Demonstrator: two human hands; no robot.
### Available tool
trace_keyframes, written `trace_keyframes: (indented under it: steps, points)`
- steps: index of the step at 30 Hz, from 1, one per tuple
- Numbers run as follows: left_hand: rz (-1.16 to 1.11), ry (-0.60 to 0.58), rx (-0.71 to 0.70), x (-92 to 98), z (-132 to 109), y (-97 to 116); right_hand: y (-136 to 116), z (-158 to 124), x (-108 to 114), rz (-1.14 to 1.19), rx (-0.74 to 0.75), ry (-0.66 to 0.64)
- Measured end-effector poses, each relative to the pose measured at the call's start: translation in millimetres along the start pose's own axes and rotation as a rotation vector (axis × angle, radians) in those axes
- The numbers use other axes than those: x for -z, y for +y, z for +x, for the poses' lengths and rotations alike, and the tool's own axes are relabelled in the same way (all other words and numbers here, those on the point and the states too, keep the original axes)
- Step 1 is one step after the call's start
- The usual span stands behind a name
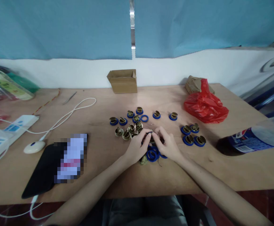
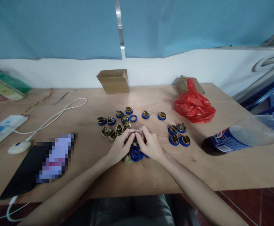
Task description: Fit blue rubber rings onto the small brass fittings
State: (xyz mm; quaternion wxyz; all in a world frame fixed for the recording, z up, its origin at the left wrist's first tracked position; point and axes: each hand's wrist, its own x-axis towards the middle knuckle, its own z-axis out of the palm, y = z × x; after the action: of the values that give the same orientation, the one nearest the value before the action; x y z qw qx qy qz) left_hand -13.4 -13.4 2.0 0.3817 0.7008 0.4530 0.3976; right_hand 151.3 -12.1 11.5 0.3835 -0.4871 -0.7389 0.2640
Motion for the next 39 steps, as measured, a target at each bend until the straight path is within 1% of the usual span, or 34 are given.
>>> trace_keyframes:
  steps: [8, 16, 22, 29, 34, 39]
  points:
    - [0.049, 0.051, -0.022, -2.0, -1.1, -1.2, 1.8, 0.0, -0.3, -0.014, 0.004, 0.013]
    - [-0.026, 0.086, 0.005, -3.1, -3.6, -0.7, 0.7, 1.2, 1.7, 0.024, -0.001, 0.032]
    - [-0.095, 0.159, -0.015, -2.2, -1.1, -2.2, 0.9, 1.6, 1.1, 0.005, 0.024, 0.012]
    - [-0.140, 0.151, -0.049, -3.4, 0.0, -5.1, 2.3, 1.1, -0.5, -0.028, 0.028, 0.017]
    - [-0.213, 0.164, -0.027, -4.6, -0.3, -6.2, -0.1, 0.2, -1.1, -0.002, 0.039, 0.016]
    - [-0.221, 0.156, -0.011, -4.7, -0.5, -9.0, -0.2, 0.2, -0.8, 0.048, 0.023, 0.025]
